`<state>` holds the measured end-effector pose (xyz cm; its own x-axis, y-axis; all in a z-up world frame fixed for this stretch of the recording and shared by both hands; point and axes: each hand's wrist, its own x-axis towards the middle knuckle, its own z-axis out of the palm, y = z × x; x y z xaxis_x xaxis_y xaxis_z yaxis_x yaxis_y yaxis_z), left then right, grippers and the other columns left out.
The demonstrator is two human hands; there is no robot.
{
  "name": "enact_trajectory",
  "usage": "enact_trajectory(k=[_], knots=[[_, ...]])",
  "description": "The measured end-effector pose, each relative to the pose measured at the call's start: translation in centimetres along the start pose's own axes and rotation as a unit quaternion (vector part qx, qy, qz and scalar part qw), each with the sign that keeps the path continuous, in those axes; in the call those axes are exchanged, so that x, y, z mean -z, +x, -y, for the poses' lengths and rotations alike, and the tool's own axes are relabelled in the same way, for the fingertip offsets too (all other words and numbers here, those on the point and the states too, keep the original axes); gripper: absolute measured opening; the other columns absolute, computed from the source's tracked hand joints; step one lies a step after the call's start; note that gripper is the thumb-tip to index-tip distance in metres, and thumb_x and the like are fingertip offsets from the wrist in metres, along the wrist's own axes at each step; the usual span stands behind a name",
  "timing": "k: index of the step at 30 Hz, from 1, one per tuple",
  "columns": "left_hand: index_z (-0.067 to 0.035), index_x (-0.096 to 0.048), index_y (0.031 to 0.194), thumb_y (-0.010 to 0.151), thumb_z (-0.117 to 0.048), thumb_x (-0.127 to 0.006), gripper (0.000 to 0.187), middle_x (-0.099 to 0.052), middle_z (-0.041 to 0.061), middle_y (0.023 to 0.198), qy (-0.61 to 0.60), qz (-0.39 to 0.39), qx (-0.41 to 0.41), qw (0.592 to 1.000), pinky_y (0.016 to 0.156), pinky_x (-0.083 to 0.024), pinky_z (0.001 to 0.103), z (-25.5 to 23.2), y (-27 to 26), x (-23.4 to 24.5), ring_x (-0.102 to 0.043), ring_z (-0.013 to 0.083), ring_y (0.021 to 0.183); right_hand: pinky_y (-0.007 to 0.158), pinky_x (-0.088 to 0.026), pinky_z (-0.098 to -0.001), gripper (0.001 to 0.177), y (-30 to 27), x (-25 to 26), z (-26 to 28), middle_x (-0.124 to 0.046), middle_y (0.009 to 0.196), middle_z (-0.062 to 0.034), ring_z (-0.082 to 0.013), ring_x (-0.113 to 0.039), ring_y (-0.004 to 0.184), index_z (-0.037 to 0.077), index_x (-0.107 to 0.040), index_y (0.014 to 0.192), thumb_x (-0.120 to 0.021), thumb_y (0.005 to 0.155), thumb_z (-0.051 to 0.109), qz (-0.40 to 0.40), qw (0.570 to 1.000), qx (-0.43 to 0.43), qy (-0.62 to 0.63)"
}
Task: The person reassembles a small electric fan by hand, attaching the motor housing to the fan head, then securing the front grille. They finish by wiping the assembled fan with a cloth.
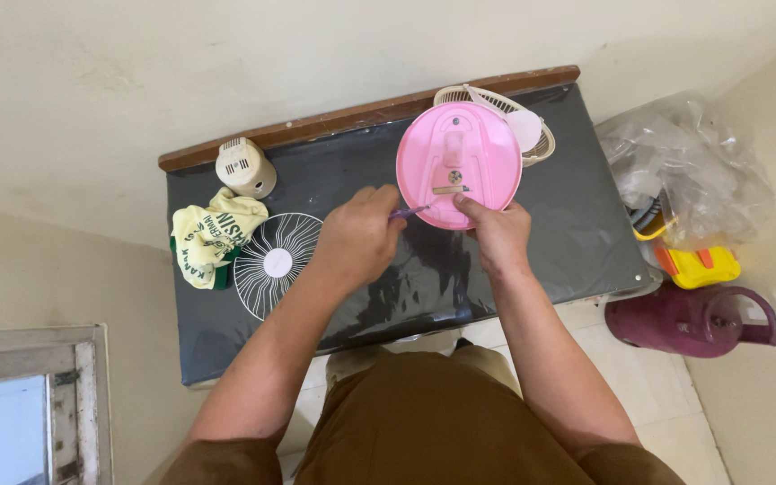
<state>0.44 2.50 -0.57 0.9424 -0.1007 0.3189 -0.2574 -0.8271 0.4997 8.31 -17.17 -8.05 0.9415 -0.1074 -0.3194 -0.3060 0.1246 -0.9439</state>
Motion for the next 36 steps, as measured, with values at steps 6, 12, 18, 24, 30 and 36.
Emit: enact_trajectory(k=[6, 12, 18, 24, 30, 36], knots=[[0.000, -0.059, 0.111, 0.088, -0.027, -0.068, 0.037, -0.065, 0.025, 0.094, -0.012, 0.009, 0.062, 0.998, 0.071, -0.055, 0.050, -1.4, 0.2, 0.9, -0.066, 0.0443, 0.084, 0.063, -0.056, -0.0283, 0.030, -0.1, 0.1, -0.1, -0.077, 0.096, -0.0106, -0.0162, -0.073, 0.077, -0.001, -0.074, 0.105, -0.083, 0.079, 0.011, 0.001, 1.000, -0.001, -0.003], [-0.006, -0.061, 0.102, 0.098, -0.022, -0.067, 0.017, -0.067, 0.020, 0.089, 0.029, 0.043, 0.068, 0.996, 0.073, -0.055, 0.051, -1.1, 0.2, 1.0, -0.069, 0.0425, 0.082, 0.064, -0.058, -0.0286, 0.030, -0.1, 0.2, -0.1, -0.077, 0.095, -0.0107, -0.0162, -0.074, 0.076, 0.000, -0.074, 0.104, -0.083, 0.078, 0.012, 0.008, 1.000, 0.002, 0.011], [-0.001, -0.062, 0.106, 0.089, -0.022, -0.064, 0.027, -0.066, 0.026, 0.086, -0.062, -0.037, 0.015, 0.997, 0.062, -0.054, 0.052, -1.5, 0.0, 0.4, -0.067, 0.0451, 0.073, 0.064, -0.057, -0.0292, 0.030, -0.1, 0.2, -0.1, -0.077, 0.096, -0.0114, -0.0179, -0.074, 0.079, 0.000, -0.073, 0.105, -0.083, 0.080, 0.012, 0.013, 1.000, -0.011, 0.013], [-0.005, -0.063, 0.094, 0.099, -0.031, -0.069, 0.027, -0.069, 0.018, 0.084, 0.046, 0.084, 0.120, 0.988, 0.071, -0.053, 0.052, -0.7, 0.1, 1.0, -0.068, 0.0407, 0.081, 0.073, -0.064, -0.0322, 0.032, 0.7, 0.7, -0.2, -0.077, 0.101, -0.0141, -0.0199, -0.076, 0.084, -0.003, -0.070, 0.109, -0.081, 0.084, 0.016, 0.049, 0.995, -0.045, 0.075], [-0.007, -0.068, 0.101, 0.086, -0.014, -0.071, 0.017, -0.067, 0.017, 0.096, -0.014, -0.026, 0.034, 0.999, 0.072, -0.053, 0.048, 0.0, -1.5, 2.4, -0.068, 0.0384, 0.088, 0.078, -0.063, -0.0359, 0.035, 1.3, 1.0, -0.8, -0.076, 0.105, -0.0140, -0.0217, -0.076, 0.089, -0.002, -0.068, 0.114, -0.079, 0.086, 0.016, 0.049, 0.994, -0.051, 0.078], [-0.002, -0.060, 0.114, 0.096, -0.010, -0.064, 0.020, -0.066, 0.019, 0.104, -0.104, -0.146, 0.135, 0.974, 0.076, -0.053, 0.046, 4.2, -4.2, 0.6, -0.068, 0.0377, 0.089, 0.079, -0.064, -0.0345, 0.034, 1.9, 1.8, -0.9, -0.077, 0.105, -0.0114, -0.0192, -0.076, 0.090, 0.001, -0.068, 0.115, -0.076, 0.088, 0.019, 0.096, 0.987, -0.068, 0.110]])
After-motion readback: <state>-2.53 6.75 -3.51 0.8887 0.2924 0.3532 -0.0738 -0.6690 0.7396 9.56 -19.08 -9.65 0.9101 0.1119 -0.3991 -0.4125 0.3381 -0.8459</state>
